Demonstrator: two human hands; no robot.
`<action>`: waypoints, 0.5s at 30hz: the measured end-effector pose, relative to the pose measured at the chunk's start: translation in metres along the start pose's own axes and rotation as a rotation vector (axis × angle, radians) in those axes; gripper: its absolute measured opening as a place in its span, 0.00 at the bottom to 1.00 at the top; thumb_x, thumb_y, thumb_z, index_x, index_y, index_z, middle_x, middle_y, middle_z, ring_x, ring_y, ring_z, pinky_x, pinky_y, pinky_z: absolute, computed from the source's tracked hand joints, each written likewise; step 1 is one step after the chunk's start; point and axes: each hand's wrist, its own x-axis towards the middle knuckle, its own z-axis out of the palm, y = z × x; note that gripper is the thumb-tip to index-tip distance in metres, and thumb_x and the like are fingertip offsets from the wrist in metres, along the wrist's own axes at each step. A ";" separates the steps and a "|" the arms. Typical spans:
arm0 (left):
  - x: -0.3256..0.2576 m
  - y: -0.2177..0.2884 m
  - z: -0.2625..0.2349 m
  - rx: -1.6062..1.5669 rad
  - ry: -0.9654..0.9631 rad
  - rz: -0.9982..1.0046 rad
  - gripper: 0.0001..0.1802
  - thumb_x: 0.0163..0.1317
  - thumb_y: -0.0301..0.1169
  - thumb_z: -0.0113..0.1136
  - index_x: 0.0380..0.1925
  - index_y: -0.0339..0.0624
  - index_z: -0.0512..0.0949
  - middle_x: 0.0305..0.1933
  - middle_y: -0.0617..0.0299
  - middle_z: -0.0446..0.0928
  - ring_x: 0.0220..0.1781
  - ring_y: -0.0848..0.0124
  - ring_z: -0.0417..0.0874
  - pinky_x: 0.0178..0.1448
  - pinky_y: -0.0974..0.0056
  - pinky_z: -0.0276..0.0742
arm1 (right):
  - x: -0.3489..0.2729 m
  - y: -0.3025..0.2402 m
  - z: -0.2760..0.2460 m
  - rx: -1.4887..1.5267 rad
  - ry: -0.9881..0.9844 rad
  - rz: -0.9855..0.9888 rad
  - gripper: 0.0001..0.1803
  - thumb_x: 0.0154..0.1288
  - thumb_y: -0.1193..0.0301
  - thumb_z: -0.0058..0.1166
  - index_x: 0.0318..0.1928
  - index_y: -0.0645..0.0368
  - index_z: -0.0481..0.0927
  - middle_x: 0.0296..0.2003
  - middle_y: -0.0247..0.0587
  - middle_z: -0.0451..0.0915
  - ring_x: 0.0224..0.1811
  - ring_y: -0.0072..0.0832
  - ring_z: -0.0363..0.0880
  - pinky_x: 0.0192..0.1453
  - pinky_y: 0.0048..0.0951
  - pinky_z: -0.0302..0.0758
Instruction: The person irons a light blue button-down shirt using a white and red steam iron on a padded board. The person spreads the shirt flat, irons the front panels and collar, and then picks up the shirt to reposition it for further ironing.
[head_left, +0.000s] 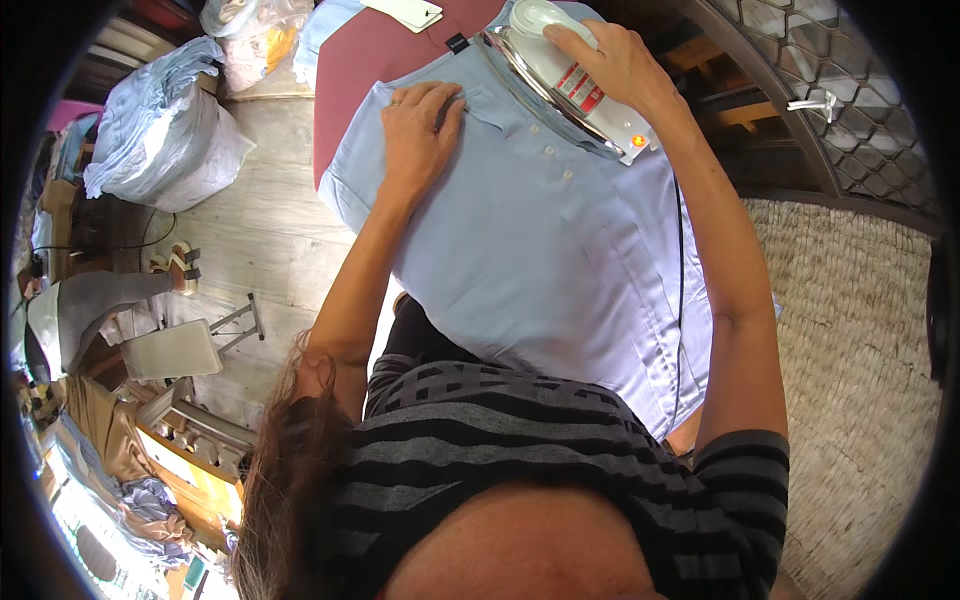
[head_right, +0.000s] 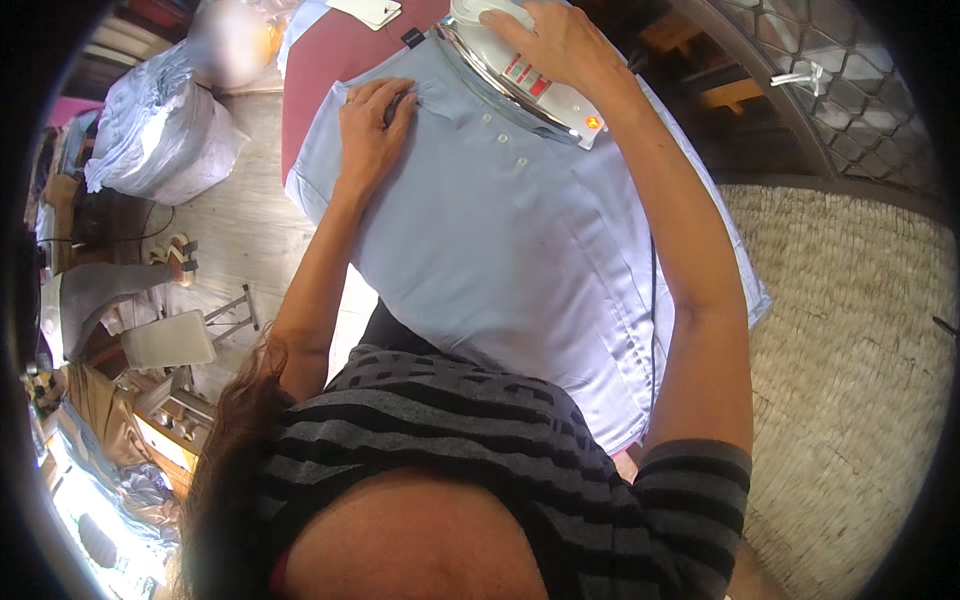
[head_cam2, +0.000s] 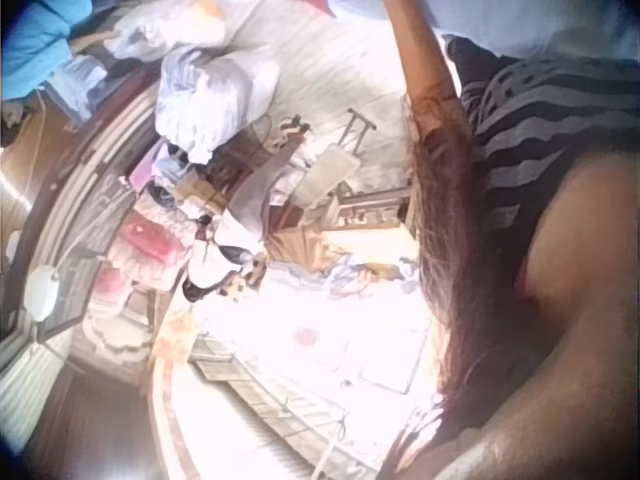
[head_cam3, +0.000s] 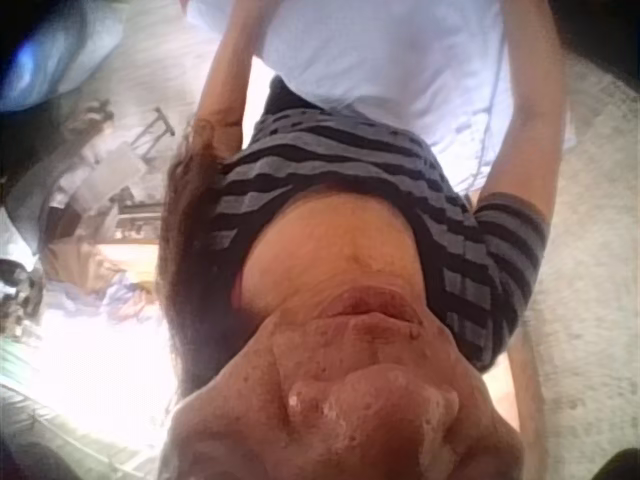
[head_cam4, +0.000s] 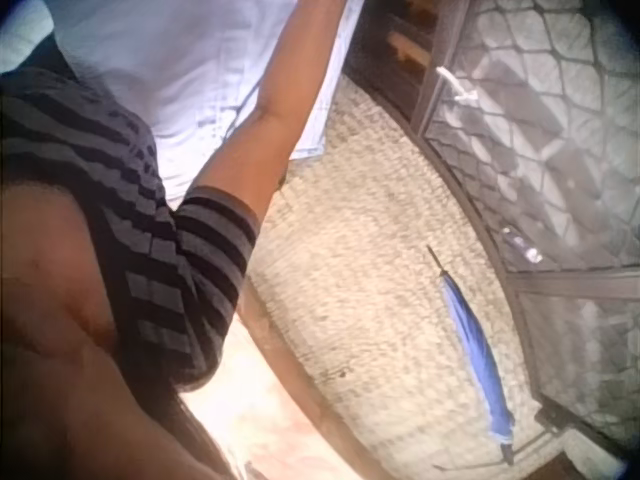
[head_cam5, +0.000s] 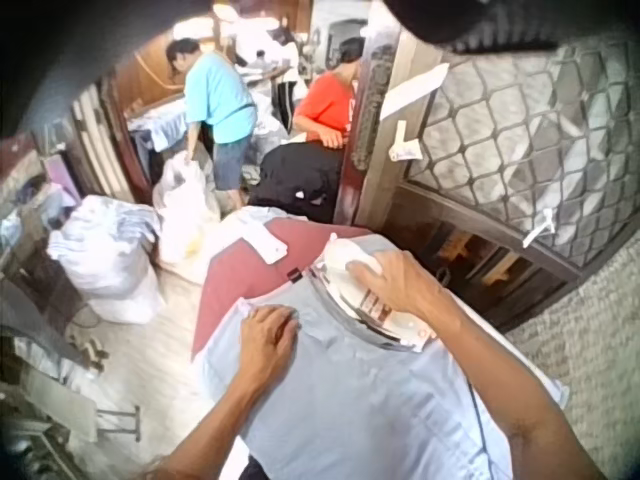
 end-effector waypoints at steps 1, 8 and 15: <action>0.001 -0.001 0.000 0.008 0.008 0.003 0.09 0.57 0.32 0.66 0.38 0.44 0.85 0.41 0.60 0.81 0.47 0.59 0.77 0.50 0.56 0.69 | -0.003 -0.005 -0.001 0.007 0.019 -0.010 0.36 0.67 0.39 0.47 0.42 0.66 0.83 0.25 0.50 0.79 0.27 0.36 0.77 0.39 0.37 0.74; 0.012 0.003 0.000 0.058 -0.037 0.030 0.10 0.54 0.34 0.70 0.34 0.44 0.86 0.35 0.59 0.78 0.41 0.59 0.77 0.48 0.57 0.72 | -0.003 0.017 0.007 0.006 0.030 0.108 0.37 0.62 0.37 0.49 0.38 0.65 0.83 0.27 0.54 0.82 0.27 0.42 0.82 0.37 0.41 0.77; 0.019 -0.002 0.003 0.081 -0.156 -0.003 0.08 0.52 0.38 0.69 0.31 0.51 0.85 0.34 0.68 0.77 0.42 0.64 0.74 0.45 0.55 0.62 | -0.015 0.009 0.005 0.050 0.052 0.145 0.35 0.64 0.40 0.50 0.33 0.66 0.81 0.27 0.53 0.81 0.29 0.42 0.80 0.38 0.40 0.75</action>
